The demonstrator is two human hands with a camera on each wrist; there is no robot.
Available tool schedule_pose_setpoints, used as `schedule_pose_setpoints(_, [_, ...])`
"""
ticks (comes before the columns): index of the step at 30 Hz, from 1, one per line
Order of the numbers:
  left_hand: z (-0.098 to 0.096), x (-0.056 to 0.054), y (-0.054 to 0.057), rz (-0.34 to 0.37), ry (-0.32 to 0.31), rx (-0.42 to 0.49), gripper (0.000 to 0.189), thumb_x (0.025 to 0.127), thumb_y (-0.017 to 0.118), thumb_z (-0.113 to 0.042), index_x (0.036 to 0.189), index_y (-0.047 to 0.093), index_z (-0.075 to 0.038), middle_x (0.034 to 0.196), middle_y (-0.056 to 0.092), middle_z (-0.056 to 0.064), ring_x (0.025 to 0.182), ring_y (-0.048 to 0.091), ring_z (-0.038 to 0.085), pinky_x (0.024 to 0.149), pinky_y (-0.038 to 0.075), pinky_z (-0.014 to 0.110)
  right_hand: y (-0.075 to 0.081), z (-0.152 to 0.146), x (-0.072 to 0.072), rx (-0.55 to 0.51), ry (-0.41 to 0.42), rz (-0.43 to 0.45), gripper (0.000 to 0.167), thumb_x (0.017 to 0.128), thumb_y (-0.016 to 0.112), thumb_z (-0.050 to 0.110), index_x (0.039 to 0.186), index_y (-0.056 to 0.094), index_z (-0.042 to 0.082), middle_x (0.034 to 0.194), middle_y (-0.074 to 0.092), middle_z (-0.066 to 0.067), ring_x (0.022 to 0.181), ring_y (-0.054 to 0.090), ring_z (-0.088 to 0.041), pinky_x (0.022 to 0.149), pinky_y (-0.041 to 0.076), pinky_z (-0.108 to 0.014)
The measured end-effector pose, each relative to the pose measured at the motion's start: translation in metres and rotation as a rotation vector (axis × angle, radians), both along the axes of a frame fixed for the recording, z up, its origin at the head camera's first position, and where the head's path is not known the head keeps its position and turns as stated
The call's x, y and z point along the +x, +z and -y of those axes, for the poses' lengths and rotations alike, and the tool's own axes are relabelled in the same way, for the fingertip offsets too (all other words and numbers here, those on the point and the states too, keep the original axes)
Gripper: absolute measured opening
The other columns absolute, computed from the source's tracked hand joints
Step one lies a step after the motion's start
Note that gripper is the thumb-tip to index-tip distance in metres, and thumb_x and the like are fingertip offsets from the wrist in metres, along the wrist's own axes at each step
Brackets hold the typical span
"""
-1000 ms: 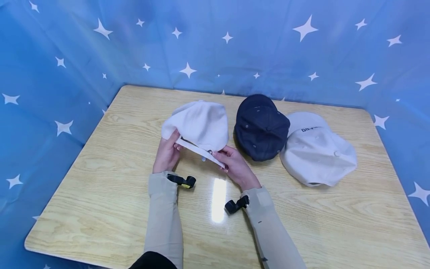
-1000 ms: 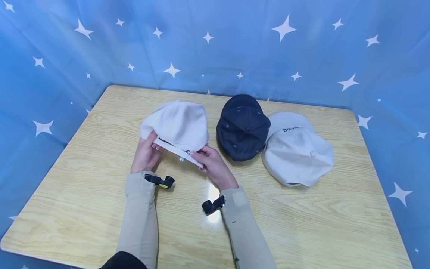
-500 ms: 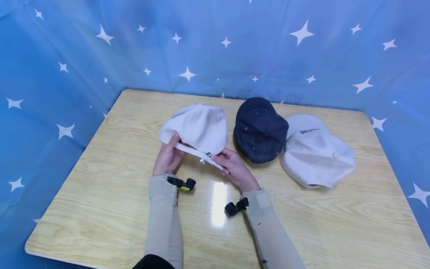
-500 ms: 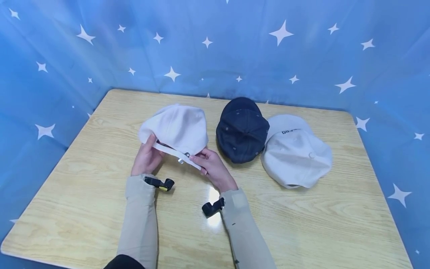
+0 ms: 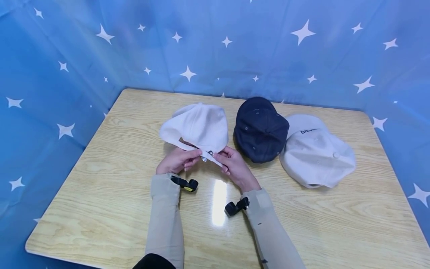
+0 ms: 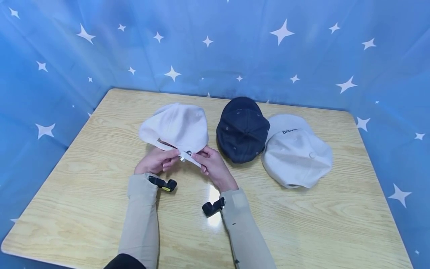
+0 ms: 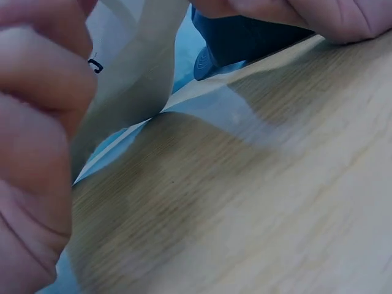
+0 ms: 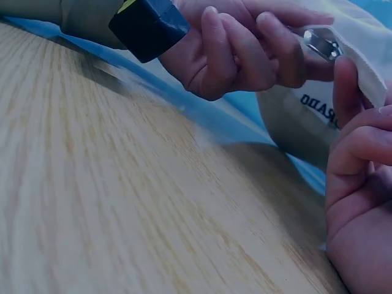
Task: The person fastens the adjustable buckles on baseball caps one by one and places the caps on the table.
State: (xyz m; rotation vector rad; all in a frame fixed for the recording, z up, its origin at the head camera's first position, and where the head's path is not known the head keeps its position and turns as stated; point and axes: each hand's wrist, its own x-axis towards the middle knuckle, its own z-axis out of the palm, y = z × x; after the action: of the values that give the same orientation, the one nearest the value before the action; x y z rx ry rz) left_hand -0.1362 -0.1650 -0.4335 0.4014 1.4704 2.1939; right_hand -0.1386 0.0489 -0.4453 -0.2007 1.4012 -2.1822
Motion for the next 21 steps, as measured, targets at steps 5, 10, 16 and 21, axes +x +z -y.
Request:
schedule_pose_setpoints(5, [-0.0013,-0.0019,-0.0015,-0.012,0.014,-0.055,0.011,0.089,0.052,-0.003,0.089,0.062,0.001,0.067,0.060,0.014,0.039,0.037,0.009,0.032,0.032,0.022,0.0013,-0.0006,-0.0005,-0.010,-0.007,-0.007,0.012,0.084,0.062,0.013,0.087,0.053,0.005,0.061,0.051,0.002,0.041,0.039,-0.004,0.034,0.028,-0.015])
schedule_pose_setpoints(10, [-0.0020,-0.0032,-0.0006,-0.009,0.047,-0.072,0.013,0.089,0.050,0.001,0.092,0.062,0.000,0.070,0.060,0.020,0.039,0.036,0.008,0.033,0.032,0.021,0.0013,-0.0004,-0.0008,-0.025,-0.027,0.007,0.007,0.086,0.060,0.014,0.088,0.058,0.008,0.068,0.057,0.000,0.048,0.046,-0.006,0.037,0.034,-0.016])
schedule_pose_setpoints(16, [-0.0003,-0.0010,0.0001,0.027,0.061,-0.027,0.011,0.089,0.051,0.000,0.088,0.061,0.000,0.057,0.054,0.009,0.037,0.035,0.007,0.032,0.031,0.020,0.0011,0.0014,-0.0004,-0.074,-0.033,0.029,0.006,0.085,0.059,0.007,0.091,0.059,0.006,0.084,0.060,-0.004,0.067,0.056,-0.012,0.052,0.044,-0.021])
schedule_pose_setpoints(21, [-0.0001,-0.0005,-0.0014,-0.013,0.047,0.005,0.008,0.087,0.055,-0.005,0.085,0.059,0.002,0.048,0.039,0.002,0.037,0.035,0.009,0.032,0.031,0.022,0.0005,0.0011,-0.0010,-0.078,-0.040,0.025,0.011,0.084,0.062,0.010,0.092,0.057,0.005,0.088,0.060,-0.006,0.067,0.057,-0.017,0.060,0.048,-0.025])
